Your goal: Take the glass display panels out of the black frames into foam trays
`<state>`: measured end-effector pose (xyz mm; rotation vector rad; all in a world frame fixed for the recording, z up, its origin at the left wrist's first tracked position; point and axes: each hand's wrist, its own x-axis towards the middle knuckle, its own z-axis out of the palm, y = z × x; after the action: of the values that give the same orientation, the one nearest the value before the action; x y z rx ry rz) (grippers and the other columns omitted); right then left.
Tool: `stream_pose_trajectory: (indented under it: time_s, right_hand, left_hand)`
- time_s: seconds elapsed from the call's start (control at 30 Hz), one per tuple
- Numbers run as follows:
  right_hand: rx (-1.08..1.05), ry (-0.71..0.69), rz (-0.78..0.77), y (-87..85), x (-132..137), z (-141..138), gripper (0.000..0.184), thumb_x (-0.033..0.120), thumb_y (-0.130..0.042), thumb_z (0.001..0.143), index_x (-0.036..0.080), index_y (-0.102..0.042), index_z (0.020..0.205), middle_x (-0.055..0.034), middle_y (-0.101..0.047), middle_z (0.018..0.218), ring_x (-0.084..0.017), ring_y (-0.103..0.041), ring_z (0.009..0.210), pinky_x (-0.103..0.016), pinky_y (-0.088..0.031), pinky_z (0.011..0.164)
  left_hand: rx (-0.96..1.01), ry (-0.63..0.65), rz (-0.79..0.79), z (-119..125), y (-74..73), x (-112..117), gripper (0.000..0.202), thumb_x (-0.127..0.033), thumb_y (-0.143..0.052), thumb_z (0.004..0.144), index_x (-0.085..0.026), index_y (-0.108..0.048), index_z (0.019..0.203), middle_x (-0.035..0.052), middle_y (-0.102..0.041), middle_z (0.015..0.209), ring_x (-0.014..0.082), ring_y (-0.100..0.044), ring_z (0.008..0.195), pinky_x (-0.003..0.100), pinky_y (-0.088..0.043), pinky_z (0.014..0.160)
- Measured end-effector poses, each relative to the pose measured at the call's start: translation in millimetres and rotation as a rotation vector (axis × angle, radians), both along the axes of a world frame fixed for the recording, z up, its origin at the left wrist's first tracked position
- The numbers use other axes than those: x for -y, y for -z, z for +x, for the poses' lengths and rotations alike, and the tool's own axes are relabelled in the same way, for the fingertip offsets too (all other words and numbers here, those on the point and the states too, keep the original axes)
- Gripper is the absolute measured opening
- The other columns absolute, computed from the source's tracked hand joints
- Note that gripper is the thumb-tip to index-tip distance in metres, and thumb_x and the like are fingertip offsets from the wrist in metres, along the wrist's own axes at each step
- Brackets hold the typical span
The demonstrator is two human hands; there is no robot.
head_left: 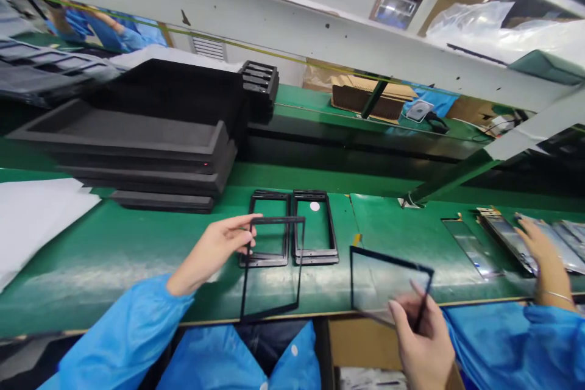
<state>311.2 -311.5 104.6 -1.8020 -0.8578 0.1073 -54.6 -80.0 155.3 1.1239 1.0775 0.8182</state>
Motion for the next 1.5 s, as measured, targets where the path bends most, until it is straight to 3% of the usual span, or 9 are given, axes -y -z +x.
stream_pose_trajectory:
  time_s: [0.07,0.17,0.33,0.53,0.77,1.13,1.5]
  right_hand:
    - [-0.251,-0.146,0.054,-13.5,-24.3,-35.0,0.071,0.044,-0.089,0.079,0.016,-0.065,0.140,-0.0045,-0.075,0.086,-0.022,-0.070,0.073,-0.036,-0.062,0.072]
    - [-0.513,-0.313,0.059,-17.6,-48.3,-78.7,0.068,0.036,-0.089,0.079,0.021,-0.066,0.141,-0.0028,-0.071,0.090,-0.018,-0.065,0.073,-0.030,-0.059,0.065]
    - [-0.617,-0.343,0.055,-4.8,-57.8,-113.3,0.064,0.039,-0.089,0.079,0.024,-0.070,0.138,-0.0055,-0.074,0.099,-0.020,-0.067,0.081,-0.029,-0.059,0.067]
    - [-0.676,-0.361,0.050,-0.7,-59.0,-120.4,0.066,0.038,-0.090,0.079,0.024,-0.070,0.140,-0.0033,-0.073,0.093,-0.017,-0.066,0.077,-0.028,-0.059,0.070]
    - [-0.652,-0.414,0.007,1.3,-51.8,-122.5,0.066,0.035,-0.083,0.089,0.025,-0.061,0.151,-0.0062,-0.072,0.107,-0.015,-0.064,0.078,-0.027,-0.058,0.073]
    - [-0.598,-0.367,-0.065,-12.5,-50.3,-134.1,0.067,0.039,-0.079,0.091,0.026,-0.059,0.154,-0.0045,-0.067,0.104,-0.016,-0.063,0.081,-0.028,-0.059,0.075]
    - [-0.635,-0.344,-0.094,-21.0,-53.1,-139.6,0.069,0.043,-0.081,0.088,0.027,-0.060,0.152,-0.0040,-0.063,0.104,-0.017,-0.060,0.081,-0.028,-0.058,0.070]
  left_hand:
    - [0.043,0.046,0.015,12.1,-10.0,11.8,0.046,-0.036,-0.087,0.079,-0.022,-0.083,0.122,0.0048,-0.074,0.091,0.0175,-0.071,0.074,0.028,-0.061,0.065]
    - [0.088,0.080,0.049,23.4,-18.3,23.8,0.043,-0.032,-0.085,0.081,-0.023,-0.084,0.123,0.0044,-0.074,0.089,0.0158,-0.070,0.072,0.025,-0.060,0.064]
    - [0.139,0.066,0.096,25.1,-19.4,34.7,0.047,-0.028,-0.084,0.081,-0.023,-0.082,0.127,0.0052,-0.077,0.085,0.0164,-0.069,0.070,0.025,-0.061,0.062]
    - [0.144,0.036,0.112,21.0,-20.1,42.1,0.041,-0.026,-0.083,0.082,-0.022,-0.084,0.123,0.0063,-0.079,0.086,0.0176,-0.072,0.071,0.025,-0.062,0.063]
    - [0.158,0.017,0.117,24.0,-18.5,48.6,0.041,-0.025,-0.085,0.082,-0.023,-0.084,0.124,0.0051,-0.079,0.086,0.0160,-0.070,0.072,0.023,-0.062,0.064]
    - [0.212,0.032,-0.020,24.6,-11.5,50.6,0.053,-0.040,-0.089,0.082,-0.025,-0.080,0.132,0.0057,-0.077,0.087,0.0171,-0.071,0.074,0.023,-0.063,0.063]
    - [0.239,0.025,-0.036,27.8,-3.9,50.1,0.053,-0.038,-0.087,0.086,-0.027,-0.076,0.137,0.0067,-0.079,0.100,0.0199,-0.077,0.086,0.022,-0.065,0.063]
